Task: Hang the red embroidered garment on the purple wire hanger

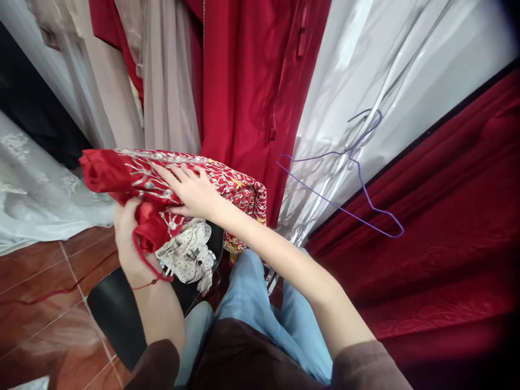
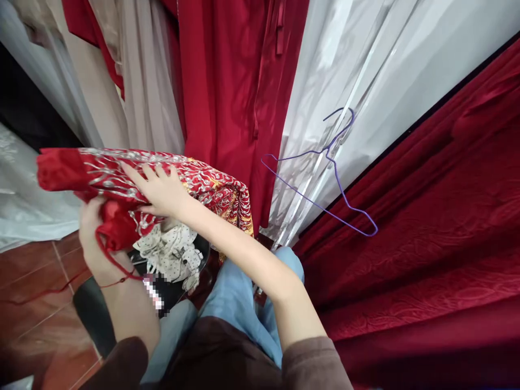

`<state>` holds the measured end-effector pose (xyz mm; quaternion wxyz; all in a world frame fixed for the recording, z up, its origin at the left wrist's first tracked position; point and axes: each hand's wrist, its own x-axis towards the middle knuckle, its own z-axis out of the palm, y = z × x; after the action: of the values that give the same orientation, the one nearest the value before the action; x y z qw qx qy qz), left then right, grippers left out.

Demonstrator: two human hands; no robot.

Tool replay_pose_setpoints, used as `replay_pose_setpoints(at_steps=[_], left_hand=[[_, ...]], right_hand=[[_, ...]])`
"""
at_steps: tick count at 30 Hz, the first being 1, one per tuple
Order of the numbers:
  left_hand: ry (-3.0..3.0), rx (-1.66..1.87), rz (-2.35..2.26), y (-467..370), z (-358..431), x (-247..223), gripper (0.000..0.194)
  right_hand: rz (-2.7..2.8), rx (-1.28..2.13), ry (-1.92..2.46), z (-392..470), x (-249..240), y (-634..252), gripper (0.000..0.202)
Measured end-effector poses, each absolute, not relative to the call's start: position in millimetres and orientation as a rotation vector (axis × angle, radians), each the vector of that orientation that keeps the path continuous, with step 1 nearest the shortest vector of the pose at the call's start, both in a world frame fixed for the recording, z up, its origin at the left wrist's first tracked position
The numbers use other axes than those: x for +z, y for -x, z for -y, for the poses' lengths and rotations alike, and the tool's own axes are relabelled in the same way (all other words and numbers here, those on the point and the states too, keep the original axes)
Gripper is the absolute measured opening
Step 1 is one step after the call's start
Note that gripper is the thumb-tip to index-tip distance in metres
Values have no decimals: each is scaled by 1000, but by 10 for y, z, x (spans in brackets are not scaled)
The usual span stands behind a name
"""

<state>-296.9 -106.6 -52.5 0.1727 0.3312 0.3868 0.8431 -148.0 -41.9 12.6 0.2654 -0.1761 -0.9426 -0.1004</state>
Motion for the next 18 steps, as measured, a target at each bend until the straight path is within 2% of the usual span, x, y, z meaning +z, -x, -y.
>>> replay_pose_setpoints(at_steps=[2,4,7,10,13,14,18], left_hand=[[-997,2386,-904,2829,1118,-491,22],[-1088,2279,-800,2744,1165,-467,31],[-1118,2217,-853,2727,1187,-467,38],[-1120,2269,-906,2693,1183,-480,32],[-1147,2113,-806,2520,1176,-464,64],[-1142,2094,-816,2433,1165,-453,67],[-1061,2213,-1084,1999,1062,-460,50]], right_hand=[[2551,-285,579,456,147,1523,60],[2522,-253,672,400,207,1484,52],[2394,-213,796,255,363,1328,50],[2309,-221,872,178,472,1182,52],[2356,-264,877,219,411,1113,53],[2392,-272,869,251,354,1094,51],[2416,-198,869,377,55,901,49]])
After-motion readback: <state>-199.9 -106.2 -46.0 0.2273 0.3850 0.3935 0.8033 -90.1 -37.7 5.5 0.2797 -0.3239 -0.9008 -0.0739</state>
